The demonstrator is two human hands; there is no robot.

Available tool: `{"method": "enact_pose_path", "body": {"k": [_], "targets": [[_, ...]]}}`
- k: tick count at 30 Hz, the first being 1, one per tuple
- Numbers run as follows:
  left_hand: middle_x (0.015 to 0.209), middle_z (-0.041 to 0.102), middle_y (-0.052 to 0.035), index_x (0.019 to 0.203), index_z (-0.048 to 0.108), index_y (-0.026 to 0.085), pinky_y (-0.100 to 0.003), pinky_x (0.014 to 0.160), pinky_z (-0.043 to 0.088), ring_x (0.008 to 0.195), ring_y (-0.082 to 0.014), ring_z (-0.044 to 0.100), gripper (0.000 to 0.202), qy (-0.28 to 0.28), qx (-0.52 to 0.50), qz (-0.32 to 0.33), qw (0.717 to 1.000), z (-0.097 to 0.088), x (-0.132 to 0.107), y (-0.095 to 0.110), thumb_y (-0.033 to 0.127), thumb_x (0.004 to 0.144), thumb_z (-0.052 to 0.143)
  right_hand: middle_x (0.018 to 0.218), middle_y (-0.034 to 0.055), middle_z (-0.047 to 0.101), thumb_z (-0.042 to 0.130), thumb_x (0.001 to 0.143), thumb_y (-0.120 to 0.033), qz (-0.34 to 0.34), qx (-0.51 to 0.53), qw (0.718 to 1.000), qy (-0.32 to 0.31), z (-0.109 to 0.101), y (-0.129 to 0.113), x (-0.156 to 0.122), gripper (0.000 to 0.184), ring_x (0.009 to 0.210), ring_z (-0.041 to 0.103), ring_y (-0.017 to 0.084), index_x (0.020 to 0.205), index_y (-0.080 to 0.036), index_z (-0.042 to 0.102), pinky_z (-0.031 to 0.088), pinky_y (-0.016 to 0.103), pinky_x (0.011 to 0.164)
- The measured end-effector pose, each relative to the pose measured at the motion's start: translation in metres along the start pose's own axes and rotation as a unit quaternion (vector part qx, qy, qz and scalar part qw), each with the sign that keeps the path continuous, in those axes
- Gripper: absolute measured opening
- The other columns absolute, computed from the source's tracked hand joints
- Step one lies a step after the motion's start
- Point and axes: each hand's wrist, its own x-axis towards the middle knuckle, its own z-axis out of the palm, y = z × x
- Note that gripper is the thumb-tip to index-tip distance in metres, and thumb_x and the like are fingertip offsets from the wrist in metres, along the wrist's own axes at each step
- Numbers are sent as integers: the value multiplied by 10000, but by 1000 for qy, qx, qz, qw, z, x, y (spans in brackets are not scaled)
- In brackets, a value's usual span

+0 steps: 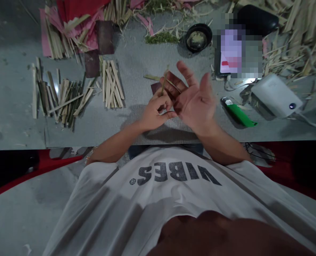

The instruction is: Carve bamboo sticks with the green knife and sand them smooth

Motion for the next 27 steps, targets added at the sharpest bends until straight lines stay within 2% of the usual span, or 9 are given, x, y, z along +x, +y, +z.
{"method": "enact_pose_path", "body": {"k": [4,7,11,14,16,20,22,24,27], "targets": [[868,524,22,886,559,259,-319,663,357,725,-143,437,717,-70,-140,-38,987,-2,4,8,800,1095,982,1418,66,909,903,984,-971,-65,-129,986,78,-9,18,7,523,1394,836,446,1249,-522,940,749,646,1170],[839,501,30,856,527,254,-312,652,359,713,-131,441,763,-91,-212,-90,969,-1,6,16,792,1039,1036,1191,63,874,971,1062,-853,-154,-177,967,100,-17,30,13,406,1060,832,365,1220,-482,926,753,566,978],[948,470,38,876,453,255,-288,551,285,611,-57,335,844,-105,-314,-192,924,-2,9,32,802,974,1089,1094,53,810,981,1047,-919,-251,-199,940,122,-22,35,22,548,1007,796,318,1305,-439,927,743,521,957],[1024,524,26,924,380,264,-261,517,201,587,-16,267,881,-102,-355,-235,899,-6,12,44,770,975,1100,1097,64,809,969,964,-1041,-263,-228,928,136,-25,37,27,693,1036,811,332,1267,-421,899,749,525,944],[1012,553,31,939,353,270,-242,510,160,577,-6,244,914,-89,-365,-244,894,-8,14,50,777,949,1114,1110,65,818,935,994,-1053,-274,-254,917,136,-27,39,28,695,1029,824,329,1240,-407,868,750,525,923],[997,598,45,965,345,285,-216,510,132,578,-7,234,928,-80,-374,-254,888,-11,17,56,789,923,1124,1150,65,827,924,1017,-1046,-289,-271,910,123,-32,43,29,733,1025,822,317,1381,-418,820,757,520,926],[991,611,47,968,353,289,-211,514,144,586,-12,256,944,-84,-374,-266,884,-11,18,57,803,893,1142,1109,50,818,920,1013,-1059,-278,-270,914,124,-33,44,31,772,951,800,296,1430,-421,794,747,497,864],[979,628,47,968,370,290,-211,516,163,587,-16,276,948,-91,-370,-282,881,-10,19,57,818,873,1151,1043,35,801,891,1047,-1048,-262,-269,918,124,-32,44,31,734,836,748,269,1373,-396,804,704,467,743],[981,706,35,1006,408,301,-221,503,219,564,-27,354,938,-102,-362,-287,881,-7,18,51,835,838,1161,905,21,735,856,1079,-1049,-231,-279,924,126,-27,38,28,694,702,645,242,1133,-359,812,612,438,624]]}}
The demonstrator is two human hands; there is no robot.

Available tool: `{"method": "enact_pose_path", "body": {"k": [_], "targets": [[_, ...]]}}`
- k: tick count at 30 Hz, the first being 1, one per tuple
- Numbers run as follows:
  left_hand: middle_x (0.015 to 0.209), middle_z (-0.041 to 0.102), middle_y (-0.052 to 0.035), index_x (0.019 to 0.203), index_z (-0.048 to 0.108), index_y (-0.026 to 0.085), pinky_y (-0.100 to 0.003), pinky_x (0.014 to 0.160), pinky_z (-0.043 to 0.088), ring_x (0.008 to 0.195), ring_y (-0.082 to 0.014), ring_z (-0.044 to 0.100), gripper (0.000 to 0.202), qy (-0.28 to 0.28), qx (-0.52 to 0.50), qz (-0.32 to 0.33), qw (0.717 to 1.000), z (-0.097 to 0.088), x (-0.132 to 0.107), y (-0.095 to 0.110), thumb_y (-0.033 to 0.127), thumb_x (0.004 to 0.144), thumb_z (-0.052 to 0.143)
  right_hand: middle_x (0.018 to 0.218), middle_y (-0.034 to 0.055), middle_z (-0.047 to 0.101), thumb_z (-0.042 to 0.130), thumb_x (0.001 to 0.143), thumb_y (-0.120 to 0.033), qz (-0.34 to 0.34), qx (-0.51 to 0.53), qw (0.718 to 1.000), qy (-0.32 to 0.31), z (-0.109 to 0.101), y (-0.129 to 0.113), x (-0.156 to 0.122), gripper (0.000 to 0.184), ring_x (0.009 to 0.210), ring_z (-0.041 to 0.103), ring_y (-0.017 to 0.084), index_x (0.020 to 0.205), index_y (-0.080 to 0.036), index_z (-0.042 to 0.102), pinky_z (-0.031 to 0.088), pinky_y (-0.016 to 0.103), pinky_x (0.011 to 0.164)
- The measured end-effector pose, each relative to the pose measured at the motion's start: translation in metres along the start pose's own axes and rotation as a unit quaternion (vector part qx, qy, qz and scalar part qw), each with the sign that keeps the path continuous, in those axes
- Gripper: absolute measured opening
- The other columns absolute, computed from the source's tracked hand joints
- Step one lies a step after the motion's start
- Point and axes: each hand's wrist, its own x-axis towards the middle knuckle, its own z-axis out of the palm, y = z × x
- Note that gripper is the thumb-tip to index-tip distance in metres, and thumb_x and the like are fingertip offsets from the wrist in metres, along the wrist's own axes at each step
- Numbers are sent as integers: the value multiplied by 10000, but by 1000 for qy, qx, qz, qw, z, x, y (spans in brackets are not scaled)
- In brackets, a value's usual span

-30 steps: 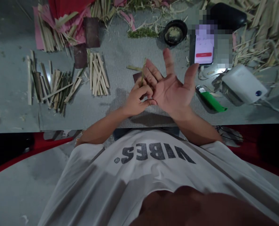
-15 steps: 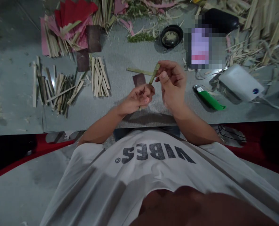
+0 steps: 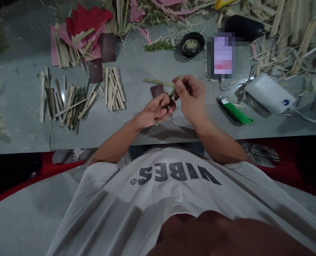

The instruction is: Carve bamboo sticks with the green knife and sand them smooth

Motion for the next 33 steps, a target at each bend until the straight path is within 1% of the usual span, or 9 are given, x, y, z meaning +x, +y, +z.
{"method": "enact_pose_path", "body": {"k": [2,6,9,14,19,23,28,30,33], "targets": [[1072,816,-8,1087,488,320,-235,510,349,617,-83,589,927,10,12,16,1000,-5,3,-5,847,769,1180,844,23,688,877,1064,-1055,29,-10,999,18,-1,-11,-1,702,701,628,253,1012,-361,783,603,452,648],[1475,927,-154,1426,700,355,-372,832,731,1196,-314,950,1001,49,78,55,994,-20,5,-7,924,735,1148,840,33,687,896,1084,-1017,61,8,992,109,-7,-27,6,646,789,660,302,986,-394,758,588,507,773],[1587,921,-181,1509,807,331,-435,960,784,1290,-360,961,1002,53,108,62,991,-31,3,-2,894,757,1156,820,38,690,767,1075,-1116,76,26,984,160,-14,-15,22,706,797,612,324,1000,-415,718,538,557,815],[1416,971,-148,1391,909,297,-380,915,762,1190,-310,974,883,67,140,81,985,-36,3,1,909,799,1145,997,84,902,806,694,-1296,171,44,979,107,-33,24,41,824,1176,716,449,916,-503,768,523,675,956],[1222,967,-83,1259,911,300,-412,977,750,1056,-238,932,824,121,175,148,966,-36,8,-6,984,839,1095,1161,35,915,901,838,-1153,180,77,973,120,-36,21,36,730,1134,749,386,1001,-453,774,601,629,973],[1162,952,-80,1231,906,294,-505,1046,758,1050,-265,917,823,154,197,172,953,-42,11,-12,1018,867,1055,1095,34,887,1014,813,-1013,228,147,962,34,-15,10,25,672,1062,771,341,1068,-419,829,630,567,957],[1122,912,-84,1252,912,298,-572,1026,726,1115,-309,887,812,147,277,196,929,-70,16,-13,1044,940,981,770,28,793,1104,456,-1072,237,130,957,-104,11,18,16,837,1025,749,345,857,-412,782,594,571,905],[992,869,-61,1269,919,331,-551,982,692,1011,-268,814,839,144,363,181,903,-85,15,-4,1093,919,948,769,32,797,1034,576,-1156,208,90,964,-139,10,20,16,851,948,735,314,860,-395,780,612,580,904],[1209,871,-119,1521,881,273,-626,1088,657,1125,-354,825,795,144,562,109,807,-98,9,15,868,1006,998,772,38,785,1017,795,-1103,167,11,974,-151,-2,20,26,778,815,696,282,856,-363,784,655,596,921]]}}
